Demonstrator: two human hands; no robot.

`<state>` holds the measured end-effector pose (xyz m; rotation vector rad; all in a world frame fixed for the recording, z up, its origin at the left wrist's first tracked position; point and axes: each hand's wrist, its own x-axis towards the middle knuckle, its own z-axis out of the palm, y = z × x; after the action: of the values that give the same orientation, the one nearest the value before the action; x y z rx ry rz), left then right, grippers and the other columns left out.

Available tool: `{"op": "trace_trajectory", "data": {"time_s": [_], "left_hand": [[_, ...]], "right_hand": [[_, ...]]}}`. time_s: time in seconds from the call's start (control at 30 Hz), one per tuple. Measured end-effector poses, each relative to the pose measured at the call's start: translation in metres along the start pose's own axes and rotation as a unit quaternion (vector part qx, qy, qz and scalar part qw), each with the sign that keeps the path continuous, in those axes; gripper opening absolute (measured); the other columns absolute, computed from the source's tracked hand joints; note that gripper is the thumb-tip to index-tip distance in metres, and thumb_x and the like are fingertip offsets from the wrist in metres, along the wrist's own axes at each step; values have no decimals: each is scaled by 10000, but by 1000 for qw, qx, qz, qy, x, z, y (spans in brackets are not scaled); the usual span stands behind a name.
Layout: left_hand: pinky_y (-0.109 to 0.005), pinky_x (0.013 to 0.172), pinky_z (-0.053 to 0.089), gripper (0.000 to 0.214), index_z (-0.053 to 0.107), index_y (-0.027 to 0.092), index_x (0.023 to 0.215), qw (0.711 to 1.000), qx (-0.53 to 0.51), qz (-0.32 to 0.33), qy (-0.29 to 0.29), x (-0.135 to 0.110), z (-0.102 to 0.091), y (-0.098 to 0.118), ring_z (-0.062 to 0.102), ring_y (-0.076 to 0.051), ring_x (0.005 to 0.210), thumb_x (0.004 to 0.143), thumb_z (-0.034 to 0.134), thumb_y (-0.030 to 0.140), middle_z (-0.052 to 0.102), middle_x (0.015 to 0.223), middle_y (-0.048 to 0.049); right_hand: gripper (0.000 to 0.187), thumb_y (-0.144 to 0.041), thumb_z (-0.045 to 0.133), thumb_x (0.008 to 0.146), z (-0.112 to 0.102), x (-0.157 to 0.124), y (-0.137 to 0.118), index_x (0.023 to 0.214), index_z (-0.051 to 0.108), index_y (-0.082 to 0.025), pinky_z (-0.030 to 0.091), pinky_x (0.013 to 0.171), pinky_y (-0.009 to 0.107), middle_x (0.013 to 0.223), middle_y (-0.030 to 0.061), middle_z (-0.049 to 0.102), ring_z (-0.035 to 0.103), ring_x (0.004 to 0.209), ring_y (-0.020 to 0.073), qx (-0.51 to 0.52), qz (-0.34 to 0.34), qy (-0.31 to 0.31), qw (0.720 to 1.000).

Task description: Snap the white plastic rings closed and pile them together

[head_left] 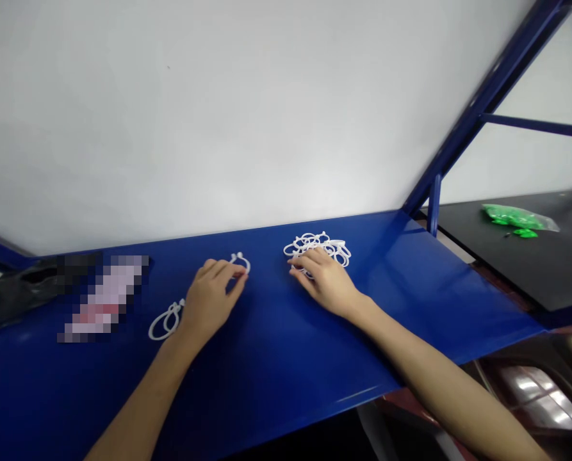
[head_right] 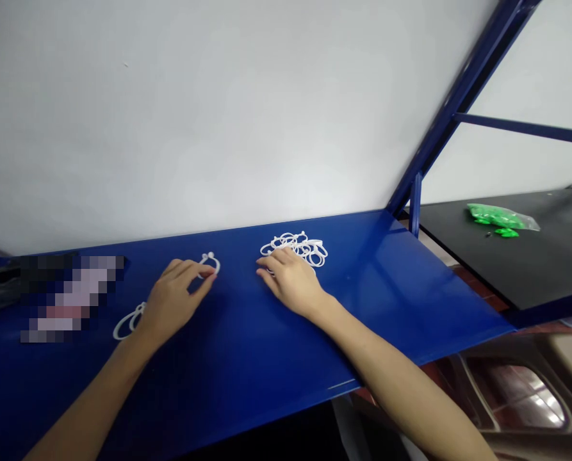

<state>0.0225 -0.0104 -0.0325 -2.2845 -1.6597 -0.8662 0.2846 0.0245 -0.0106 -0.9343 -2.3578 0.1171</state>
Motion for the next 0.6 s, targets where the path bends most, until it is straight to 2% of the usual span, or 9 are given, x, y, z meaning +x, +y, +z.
{"op": "trace_trajectory", "data": {"time_s": [0.03, 0.1, 0.2, 0.33, 0.43, 0.53, 0.6], "left_hand": [[-366, 879, 481, 151, 667, 199, 920, 998, -27, 42, 23, -1, 1, 11, 593, -206, 866, 957, 537, 268, 700, 867, -39], [-343, 864, 483, 100, 661, 205, 954, 990, -57, 122, 31, -4, 3, 29, 586, -184, 851, 952, 562, 218, 693, 867, -20], [-329, 817, 485, 84, 645, 192, 895, 982, -64, 171, 42, -8, 4, 44, 575, -169, 805, 933, 581, 151, 675, 826, -12], [-342, 787, 479, 90, 647, 185, 938, 979, -47, 185, 77, -10, 3, 46, 572, -169, 786, 889, 634, 110, 679, 823, -9], [-338, 768, 481, 132, 646, 183, 979, 974, -52, 199, 91, -10, 2, 47, 574, -165, 776, 879, 642, 96, 681, 825, -9], [-319, 784, 497, 108, 651, 206, 968, 975, -80, 184, 95, -10, 1, 52, 589, -156, 788, 895, 634, 128, 674, 826, -3], [-309, 804, 511, 64, 650, 217, 964, 982, -112, 108, 107, -9, 2, 53, 609, -155, 822, 918, 615, 188, 670, 860, -13]], "right_hand": [[239, -309, 522, 1020, 4, -2, -7, 1166, 650, -170, 526, 879, 393, 1037, 97, 692, 615, 960, 229, 47, -6, -4, 999], [263, -337, 545, 1011, 14, -6, -19, 1203, 624, -174, 536, 858, 359, 999, 75, 700, 642, 921, 199, 148, -2, -11, 989], [201, -331, 571, 993, 24, -9, -32, 1128, 618, -189, 540, 799, 325, 892, 34, 683, 652, 815, 163, 251, 62, 18, 966], [134, -315, 584, 965, 27, -8, -36, 1038, 554, -206, 542, 724, 295, 865, 13, 667, 655, 778, 147, 344, 164, 34, 924], [119, -307, 556, 972, 26, -6, -34, 1038, 543, -208, 547, 718, 290, 830, 0, 659, 661, 760, 141, 392, 173, 28, 903], [148, -285, 553, 967, 28, -6, -31, 1092, 568, -207, 553, 738, 292, 838, 0, 669, 667, 771, 140, 387, 156, 43, 908], [168, -265, 560, 961, 30, -6, -29, 1117, 579, -206, 555, 744, 289, 863, 9, 687, 674, 788, 143, 361, 143, 54, 920]]}}
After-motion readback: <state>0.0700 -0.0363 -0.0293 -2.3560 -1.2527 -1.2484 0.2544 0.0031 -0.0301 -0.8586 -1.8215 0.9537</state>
